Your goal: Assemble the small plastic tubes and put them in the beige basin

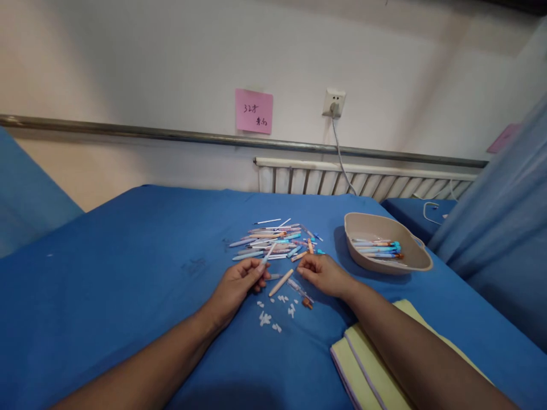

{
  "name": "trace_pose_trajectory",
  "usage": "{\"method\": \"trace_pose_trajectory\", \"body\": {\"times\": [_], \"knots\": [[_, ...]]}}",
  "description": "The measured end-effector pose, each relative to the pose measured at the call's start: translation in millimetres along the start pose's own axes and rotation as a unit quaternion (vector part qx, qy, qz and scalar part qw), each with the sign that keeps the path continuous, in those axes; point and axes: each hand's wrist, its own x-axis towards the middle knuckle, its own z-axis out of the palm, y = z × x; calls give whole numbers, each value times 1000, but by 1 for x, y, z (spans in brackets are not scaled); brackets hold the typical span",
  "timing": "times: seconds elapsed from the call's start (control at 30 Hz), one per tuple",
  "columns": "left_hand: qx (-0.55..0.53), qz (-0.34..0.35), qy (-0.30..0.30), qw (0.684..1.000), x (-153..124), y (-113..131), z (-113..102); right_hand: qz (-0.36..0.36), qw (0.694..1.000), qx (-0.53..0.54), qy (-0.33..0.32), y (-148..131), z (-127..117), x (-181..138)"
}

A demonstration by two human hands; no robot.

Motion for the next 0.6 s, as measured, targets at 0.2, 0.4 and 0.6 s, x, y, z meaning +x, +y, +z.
{"method": "trace_pose_trajectory", "body": {"times": [0.2, 0.4, 0.6], "knots": [[-3, -3, -9, 1000, -1, 0, 0, -15, 1000, -22, -1, 1, 6, 0], [-6, -7, -14, 1000, -2, 2, 1, -19, 1000, 15, 1, 5, 6, -1], [-14, -8, -12, 1000, -1, 1, 1, -8, 999, 43, -9, 7, 4, 0]]}}
